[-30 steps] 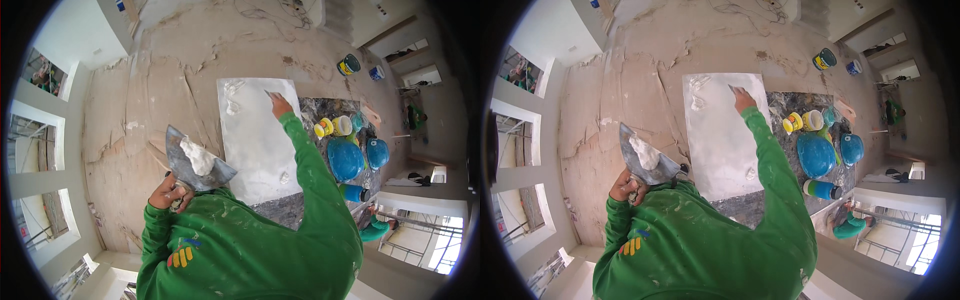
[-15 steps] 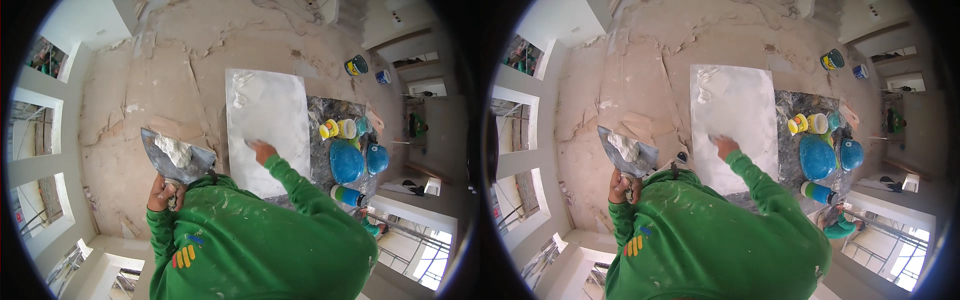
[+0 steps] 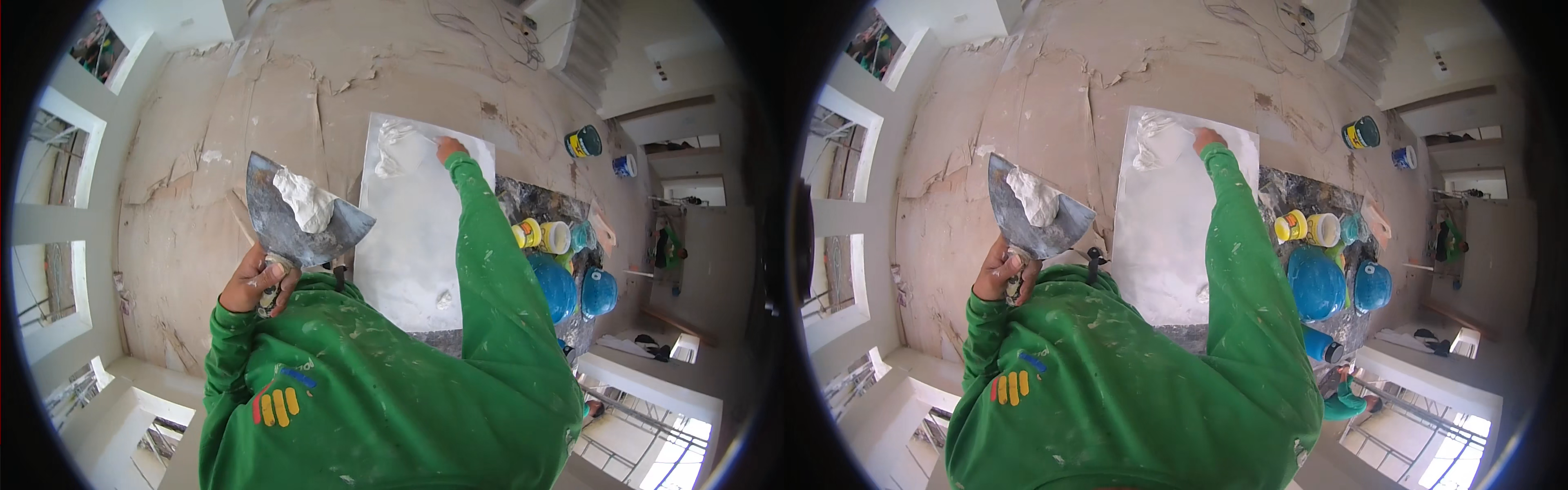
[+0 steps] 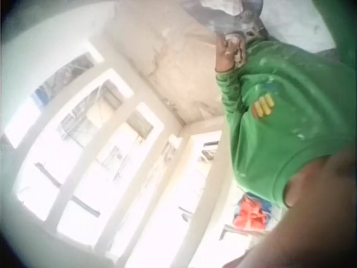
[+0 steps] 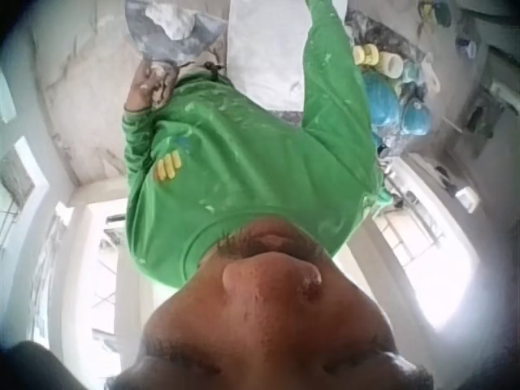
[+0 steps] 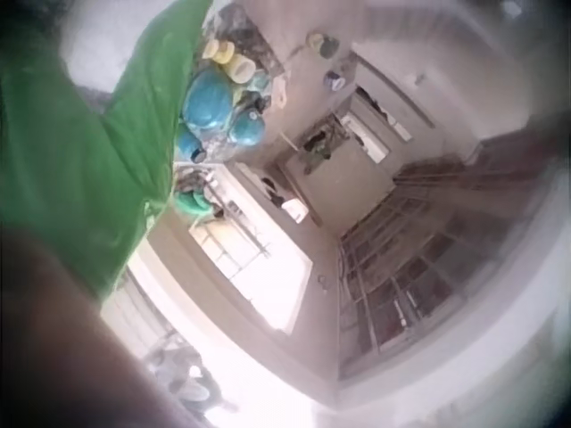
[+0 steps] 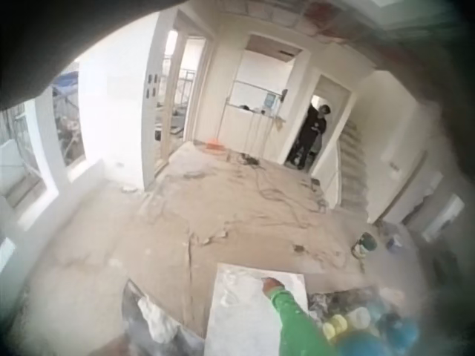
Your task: The person applies white plaster to a wall using a trowel and a hawk. They repeatedly scoop plaster from the hawk onto the trowel and smooth it onto the wall surface. The person also scrapes excess plaster from the trowel onto a flat board on a table.
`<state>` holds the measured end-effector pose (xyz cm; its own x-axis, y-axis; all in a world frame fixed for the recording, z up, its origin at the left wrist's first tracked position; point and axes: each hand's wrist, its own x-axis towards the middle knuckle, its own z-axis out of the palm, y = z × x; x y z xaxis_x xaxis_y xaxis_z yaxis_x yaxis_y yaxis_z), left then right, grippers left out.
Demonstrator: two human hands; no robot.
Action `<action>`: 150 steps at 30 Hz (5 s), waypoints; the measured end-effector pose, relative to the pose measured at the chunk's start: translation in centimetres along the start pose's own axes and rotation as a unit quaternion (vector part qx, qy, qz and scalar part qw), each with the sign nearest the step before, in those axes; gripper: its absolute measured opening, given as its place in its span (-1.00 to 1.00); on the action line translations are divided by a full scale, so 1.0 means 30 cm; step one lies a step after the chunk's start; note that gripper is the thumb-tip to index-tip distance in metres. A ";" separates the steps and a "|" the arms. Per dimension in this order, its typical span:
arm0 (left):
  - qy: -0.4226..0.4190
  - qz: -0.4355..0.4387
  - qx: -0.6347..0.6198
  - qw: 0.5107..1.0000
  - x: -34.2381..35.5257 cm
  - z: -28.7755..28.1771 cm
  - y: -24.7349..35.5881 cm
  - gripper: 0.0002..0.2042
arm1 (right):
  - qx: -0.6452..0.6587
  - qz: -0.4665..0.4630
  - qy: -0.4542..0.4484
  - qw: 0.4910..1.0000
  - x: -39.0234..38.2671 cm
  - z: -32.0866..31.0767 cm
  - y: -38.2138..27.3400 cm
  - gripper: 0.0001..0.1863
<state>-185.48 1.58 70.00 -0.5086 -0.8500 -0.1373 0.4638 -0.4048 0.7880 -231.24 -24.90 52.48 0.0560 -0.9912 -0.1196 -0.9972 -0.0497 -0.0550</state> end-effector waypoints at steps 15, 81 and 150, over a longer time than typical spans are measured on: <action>0.012 0.003 -0.016 1.000 -0.004 -0.022 -0.013 -0.59 | 0.107 -0.180 -0.186 0.960 -0.959 -0.015 -0.318 -0.41; 0.069 0.093 0.198 0.973 -0.805 -0.925 0.528 -0.56 | 0.547 -0.226 0.038 0.805 -0.675 -0.564 -1.942 -0.53; 0.489 0.226 -0.028 0.842 -2.750 -2.739 1.633 -0.74 | 0.337 -0.180 -0.683 0.623 -0.398 0.250 -5.666 -0.43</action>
<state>-61.19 24.18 70.62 0.5573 -0.7814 -0.2809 0.4975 0.0434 0.8664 -62.04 -3.70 55.82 0.7183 0.1196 -0.6854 -0.6866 0.2810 -0.6706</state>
